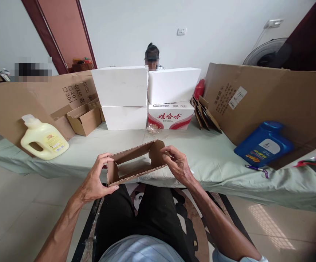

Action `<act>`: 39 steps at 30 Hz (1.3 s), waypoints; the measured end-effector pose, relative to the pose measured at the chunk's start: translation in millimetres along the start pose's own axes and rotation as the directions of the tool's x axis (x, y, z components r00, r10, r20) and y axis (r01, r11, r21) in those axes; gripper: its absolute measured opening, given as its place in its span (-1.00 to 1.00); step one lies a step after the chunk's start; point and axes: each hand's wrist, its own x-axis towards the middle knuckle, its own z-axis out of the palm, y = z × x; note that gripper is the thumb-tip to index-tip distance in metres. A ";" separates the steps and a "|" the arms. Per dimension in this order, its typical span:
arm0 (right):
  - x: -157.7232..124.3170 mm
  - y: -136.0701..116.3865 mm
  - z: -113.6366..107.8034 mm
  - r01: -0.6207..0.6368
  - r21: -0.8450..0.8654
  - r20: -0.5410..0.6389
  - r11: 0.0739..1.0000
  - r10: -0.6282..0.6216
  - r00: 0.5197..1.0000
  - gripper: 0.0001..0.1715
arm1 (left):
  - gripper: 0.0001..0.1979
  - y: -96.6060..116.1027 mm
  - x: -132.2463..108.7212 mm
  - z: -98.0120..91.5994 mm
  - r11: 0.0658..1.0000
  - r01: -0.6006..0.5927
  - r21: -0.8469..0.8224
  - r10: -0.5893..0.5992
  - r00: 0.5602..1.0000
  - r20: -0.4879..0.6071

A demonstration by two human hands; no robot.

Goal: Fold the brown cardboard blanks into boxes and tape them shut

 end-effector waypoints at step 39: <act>-0.4 5.7 3.1 -0.007 0.001 -0.051 1.000 0.008 0.999 -0.81 | -0.23 4.0 -0.5 0.9 1.000 0.022 -0.018 -0.023 1.000 -0.008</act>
